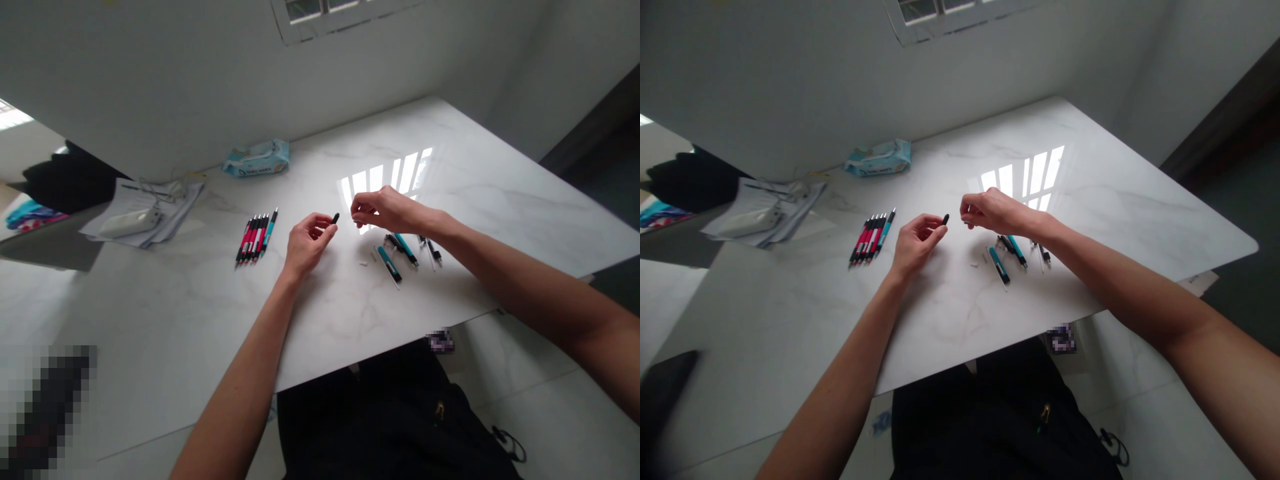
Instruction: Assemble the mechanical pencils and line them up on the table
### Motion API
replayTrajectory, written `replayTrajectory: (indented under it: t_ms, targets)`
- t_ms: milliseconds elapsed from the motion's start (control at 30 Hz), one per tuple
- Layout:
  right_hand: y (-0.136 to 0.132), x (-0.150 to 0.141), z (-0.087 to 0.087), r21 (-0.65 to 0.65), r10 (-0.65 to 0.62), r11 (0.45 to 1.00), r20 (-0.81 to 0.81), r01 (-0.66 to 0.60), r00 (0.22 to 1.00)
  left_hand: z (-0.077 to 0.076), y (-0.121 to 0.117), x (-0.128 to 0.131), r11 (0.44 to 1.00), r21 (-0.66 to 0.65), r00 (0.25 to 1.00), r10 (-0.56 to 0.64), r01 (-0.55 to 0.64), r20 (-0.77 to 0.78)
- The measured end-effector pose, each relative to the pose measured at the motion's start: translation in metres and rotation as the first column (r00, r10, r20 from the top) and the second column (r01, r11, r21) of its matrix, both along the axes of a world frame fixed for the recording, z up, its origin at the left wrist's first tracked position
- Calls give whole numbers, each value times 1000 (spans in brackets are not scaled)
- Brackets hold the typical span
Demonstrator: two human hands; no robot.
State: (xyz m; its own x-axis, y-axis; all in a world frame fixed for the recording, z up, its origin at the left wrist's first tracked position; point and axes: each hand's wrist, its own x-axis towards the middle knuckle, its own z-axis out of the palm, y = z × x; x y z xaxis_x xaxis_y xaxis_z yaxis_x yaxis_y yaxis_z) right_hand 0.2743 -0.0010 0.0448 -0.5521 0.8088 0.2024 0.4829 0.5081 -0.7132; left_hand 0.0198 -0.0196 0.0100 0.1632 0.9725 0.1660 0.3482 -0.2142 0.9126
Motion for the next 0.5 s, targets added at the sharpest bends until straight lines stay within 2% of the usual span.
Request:
replayTrajectory:
  t_ms: [267,500]
  targets:
    - [13,6,-17,33,-48,998,-116,52,992,3,-6,3,998,33,995,-48,51,-82]
    - [11,1,-15,4,-68,997,-200,71,977,0,-7,3,995,18,991,-96,98,-95]
